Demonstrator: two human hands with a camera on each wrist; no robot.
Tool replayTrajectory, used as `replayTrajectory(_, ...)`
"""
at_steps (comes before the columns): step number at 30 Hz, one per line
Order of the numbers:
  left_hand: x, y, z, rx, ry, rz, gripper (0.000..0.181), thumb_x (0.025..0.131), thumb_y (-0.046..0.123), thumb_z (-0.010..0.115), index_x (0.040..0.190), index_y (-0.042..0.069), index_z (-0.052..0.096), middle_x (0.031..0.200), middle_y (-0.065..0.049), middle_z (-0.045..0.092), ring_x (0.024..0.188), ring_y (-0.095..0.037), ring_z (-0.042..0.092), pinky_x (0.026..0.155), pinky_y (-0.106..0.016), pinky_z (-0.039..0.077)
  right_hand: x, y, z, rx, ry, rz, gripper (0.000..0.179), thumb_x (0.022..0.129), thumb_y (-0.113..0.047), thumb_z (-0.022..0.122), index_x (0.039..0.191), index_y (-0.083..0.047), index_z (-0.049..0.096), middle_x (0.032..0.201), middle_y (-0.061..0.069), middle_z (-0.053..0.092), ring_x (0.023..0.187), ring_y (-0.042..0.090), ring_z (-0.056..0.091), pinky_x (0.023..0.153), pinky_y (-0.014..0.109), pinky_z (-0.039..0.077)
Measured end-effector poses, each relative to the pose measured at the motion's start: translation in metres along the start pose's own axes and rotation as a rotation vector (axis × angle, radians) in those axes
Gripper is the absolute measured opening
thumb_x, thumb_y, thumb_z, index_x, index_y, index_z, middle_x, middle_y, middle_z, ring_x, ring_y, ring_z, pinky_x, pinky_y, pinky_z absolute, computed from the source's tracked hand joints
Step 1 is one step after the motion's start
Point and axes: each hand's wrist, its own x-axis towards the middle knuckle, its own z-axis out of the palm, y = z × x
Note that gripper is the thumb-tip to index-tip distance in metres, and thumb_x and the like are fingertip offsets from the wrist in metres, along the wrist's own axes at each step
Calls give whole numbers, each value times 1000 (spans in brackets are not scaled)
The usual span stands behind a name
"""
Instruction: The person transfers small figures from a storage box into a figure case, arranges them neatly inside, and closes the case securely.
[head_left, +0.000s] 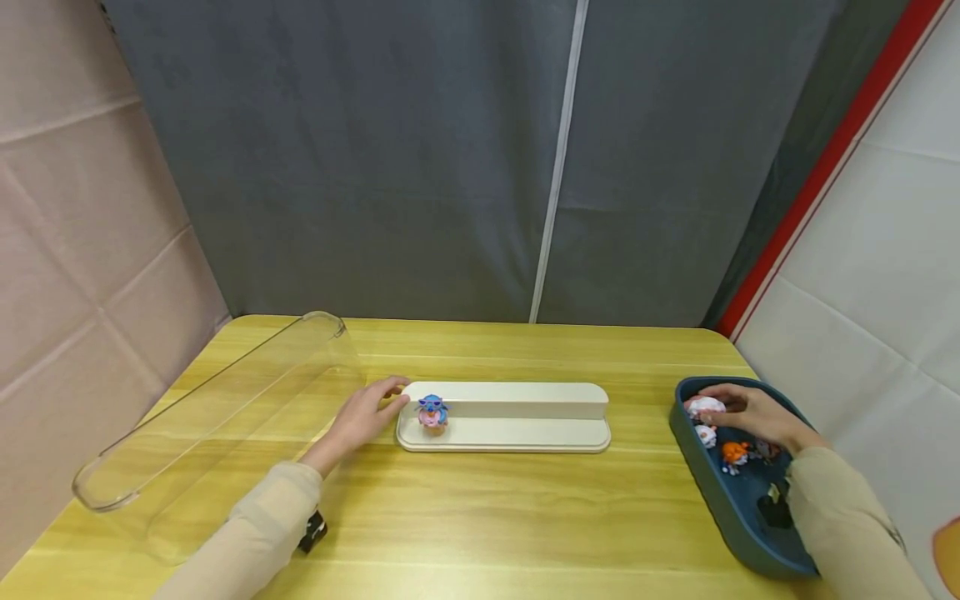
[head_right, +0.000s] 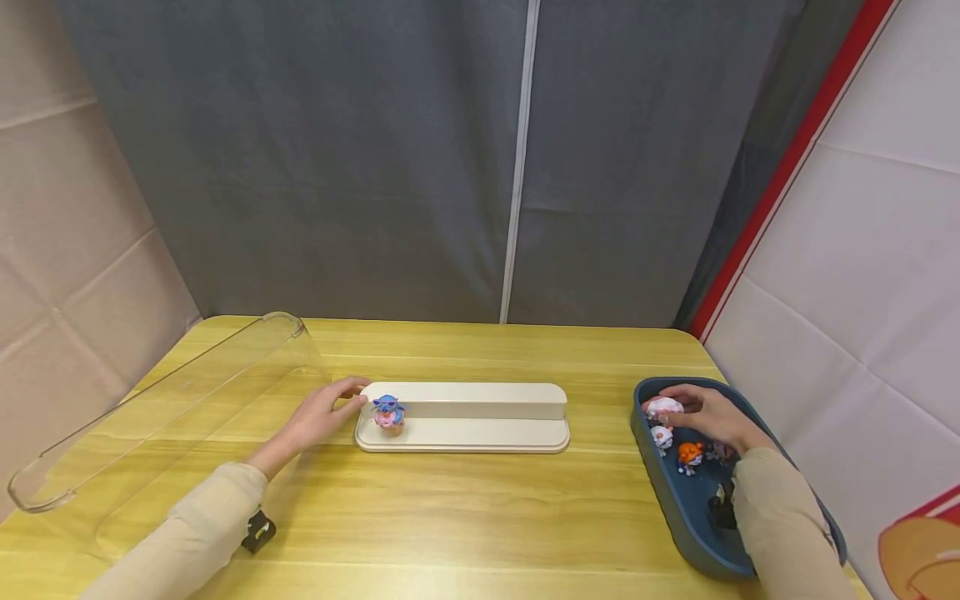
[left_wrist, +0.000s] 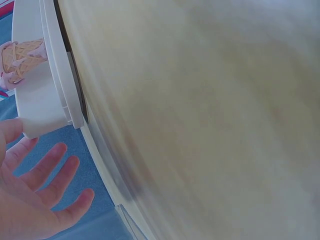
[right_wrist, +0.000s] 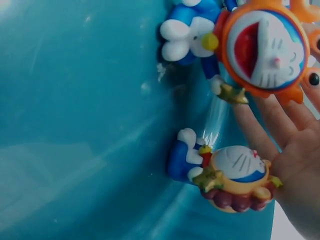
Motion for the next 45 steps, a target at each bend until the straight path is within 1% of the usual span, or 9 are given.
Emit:
replayTrajectory(4,0,0,0,5,1,2,31,89,26,53,116,11,55,107,-14,59,97,-30,54,80,-49,40,0,1,0,-5,9,-1,47,86,-25,59,119,6,47,105,16,54,84,18,53,67,30,46)
replayTrajectory(11,0,-1,-1,7,3,9,30,89,25,53,116,10,55,106,-15,59,97,-31,54,80,-49,40,-1,-4,-2,-64,68,47,51,86,-33,57,120,3,48,99,13,56,84,22,51,69,34,44)
replayTrajectory(16,0,-1,-1,11,6,3,30,89,25,53,115,10,56,106,-15,59,97,-31,54,79,-49,40,-2,-11,-7,-93,87,61,54,86,-35,55,121,5,45,104,19,53,90,28,50,71,37,43)
replayTrajectory(20,1,-1,-2,14,9,1,30,89,25,53,115,10,56,106,-15,59,97,-31,54,80,-49,40,-1,-15,-10,-98,100,49,53,87,-32,55,121,7,44,106,22,52,91,30,49,71,36,43)
replayTrajectory(27,1,0,-2,15,10,9,31,89,24,53,115,8,56,106,-16,59,97,-32,54,80,-49,40,-4,-21,-15,-108,106,18,51,88,-29,55,123,6,43,107,21,51,90,27,49,68,33,44)
replayTrajectory(31,1,0,-1,17,2,0,31,90,25,53,116,9,55,107,-15,59,97,-31,54,81,-49,39,-7,-25,-18,-116,128,8,50,87,-28,56,121,6,44,104,18,53,85,20,50,66,28,44)
replayTrajectory(37,2,-1,-1,31,0,16,31,89,23,53,116,8,55,105,-15,59,97,-31,55,80,-49,39,-11,-33,-22,-119,148,-27,46,86,-24,58,118,8,46,98,14,55,76,9,49,62,23,45)
replayTrajectory(40,2,-1,0,30,0,19,31,89,23,53,116,8,55,105,-15,60,97,-31,55,80,-49,39,-13,-36,-23,-122,158,-20,46,86,-25,59,117,7,47,96,12,56,74,9,49,61,23,45)
replayTrajectory(45,2,-1,-1,29,-1,16,31,89,24,53,117,8,55,105,-15,59,97,-31,54,81,-49,39,-15,-42,-26,-133,160,-10,48,86,-27,58,118,7,46,99,15,54,76,11,49,62,23,44)
